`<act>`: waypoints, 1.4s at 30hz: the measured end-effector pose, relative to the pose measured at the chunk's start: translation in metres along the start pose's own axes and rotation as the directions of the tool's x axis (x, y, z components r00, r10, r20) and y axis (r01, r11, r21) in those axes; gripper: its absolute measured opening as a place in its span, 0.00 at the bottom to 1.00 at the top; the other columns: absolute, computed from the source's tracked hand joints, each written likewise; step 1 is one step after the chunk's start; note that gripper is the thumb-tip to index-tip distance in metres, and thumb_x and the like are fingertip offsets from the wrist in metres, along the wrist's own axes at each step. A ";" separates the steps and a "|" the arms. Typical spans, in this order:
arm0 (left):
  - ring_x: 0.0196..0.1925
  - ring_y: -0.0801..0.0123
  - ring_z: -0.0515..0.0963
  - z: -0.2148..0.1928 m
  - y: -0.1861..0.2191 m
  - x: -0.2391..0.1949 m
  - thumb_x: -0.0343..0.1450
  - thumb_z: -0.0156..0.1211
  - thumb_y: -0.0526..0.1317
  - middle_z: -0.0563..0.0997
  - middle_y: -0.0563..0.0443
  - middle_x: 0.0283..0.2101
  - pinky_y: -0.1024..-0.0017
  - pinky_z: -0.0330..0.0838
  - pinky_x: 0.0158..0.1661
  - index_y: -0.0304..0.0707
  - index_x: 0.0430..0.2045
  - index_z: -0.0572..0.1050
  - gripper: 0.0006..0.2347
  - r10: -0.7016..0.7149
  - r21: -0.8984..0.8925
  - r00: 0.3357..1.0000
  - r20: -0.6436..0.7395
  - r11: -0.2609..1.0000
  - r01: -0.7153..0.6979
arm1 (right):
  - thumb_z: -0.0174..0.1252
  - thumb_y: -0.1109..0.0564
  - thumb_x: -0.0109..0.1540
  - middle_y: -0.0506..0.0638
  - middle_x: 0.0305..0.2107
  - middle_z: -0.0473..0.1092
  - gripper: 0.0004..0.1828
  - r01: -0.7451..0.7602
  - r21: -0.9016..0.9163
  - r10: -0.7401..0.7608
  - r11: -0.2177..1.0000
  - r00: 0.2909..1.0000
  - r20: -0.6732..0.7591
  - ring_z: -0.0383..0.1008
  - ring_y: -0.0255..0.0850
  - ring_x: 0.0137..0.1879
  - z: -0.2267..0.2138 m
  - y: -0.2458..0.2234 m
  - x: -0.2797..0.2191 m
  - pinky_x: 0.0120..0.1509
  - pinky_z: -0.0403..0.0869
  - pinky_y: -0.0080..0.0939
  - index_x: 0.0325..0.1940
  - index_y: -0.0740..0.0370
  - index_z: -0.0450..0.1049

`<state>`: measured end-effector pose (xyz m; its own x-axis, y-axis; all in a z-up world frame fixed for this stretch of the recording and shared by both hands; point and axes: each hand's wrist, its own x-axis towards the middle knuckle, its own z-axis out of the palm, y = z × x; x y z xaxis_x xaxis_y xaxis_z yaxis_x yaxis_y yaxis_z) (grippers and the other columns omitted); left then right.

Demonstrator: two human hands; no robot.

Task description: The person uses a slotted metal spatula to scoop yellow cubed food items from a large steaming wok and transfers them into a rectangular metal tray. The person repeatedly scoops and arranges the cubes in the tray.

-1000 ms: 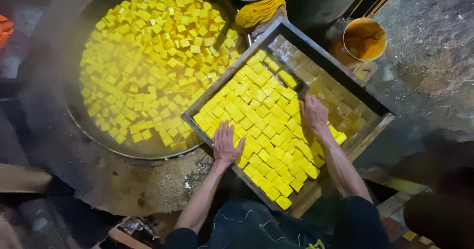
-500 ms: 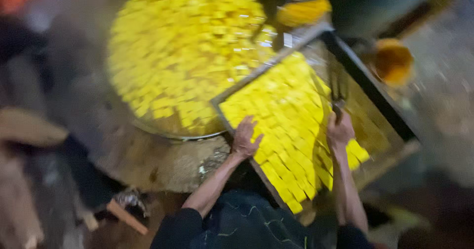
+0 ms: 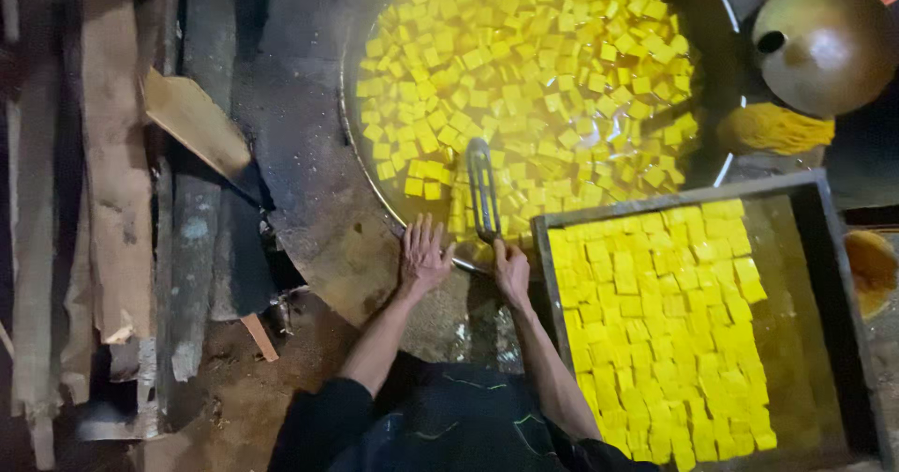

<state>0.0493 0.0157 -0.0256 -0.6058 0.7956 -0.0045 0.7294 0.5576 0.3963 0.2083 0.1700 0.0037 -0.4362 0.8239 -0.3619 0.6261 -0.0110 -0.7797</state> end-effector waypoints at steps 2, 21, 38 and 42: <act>0.75 0.40 0.55 -0.007 0.005 0.003 0.75 0.51 0.54 0.60 0.26 0.71 0.45 0.44 0.71 0.29 0.63 0.66 0.28 0.017 -0.022 0.999 -0.036 1.000 -0.017 | 0.56 0.39 0.66 0.69 0.30 0.75 0.27 0.056 -0.197 -0.074 0.979 0.994 -0.083 0.76 0.63 0.38 0.007 0.014 0.019 0.40 0.72 0.57 0.44 0.69 0.80; 0.74 0.39 0.57 -0.061 0.012 0.013 0.76 0.51 0.51 0.64 0.24 0.68 0.45 0.45 0.71 0.22 0.57 0.70 0.25 0.003 -0.166 1.000 0.022 0.986 0.000 | 0.53 0.37 0.68 0.66 0.32 0.75 0.24 0.156 -0.574 -0.102 0.804 0.987 0.126 0.76 0.67 0.41 0.060 -0.049 0.157 0.43 0.71 0.66 0.43 0.60 0.75; 0.75 0.41 0.53 -0.039 0.009 0.013 0.75 0.49 0.54 0.60 0.25 0.70 0.44 0.39 0.70 0.24 0.59 0.69 0.28 -0.017 -0.148 0.989 0.147 0.988 0.039 | 0.55 0.42 0.66 0.51 0.21 0.75 0.23 0.056 -0.007 -0.054 0.998 0.985 0.164 0.75 0.39 0.25 0.092 -0.062 0.154 0.31 0.72 0.43 0.45 0.66 0.77; 0.75 0.41 0.56 -0.042 0.011 0.008 0.75 0.51 0.52 0.62 0.25 0.69 0.45 0.42 0.71 0.23 0.57 0.70 0.26 -0.017 -0.180 0.996 0.092 0.983 0.033 | 0.58 0.44 0.68 0.48 0.20 0.72 0.22 -0.027 0.074 0.018 0.997 0.993 0.119 0.71 0.34 0.25 0.080 -0.042 0.113 0.29 0.69 0.38 0.40 0.69 0.78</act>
<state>0.0392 0.0184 0.0178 -0.5862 0.8045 -0.0953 0.6399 0.5320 0.5546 0.0810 0.2185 -0.0450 -0.4984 0.7502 -0.4345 0.5882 -0.0756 -0.8052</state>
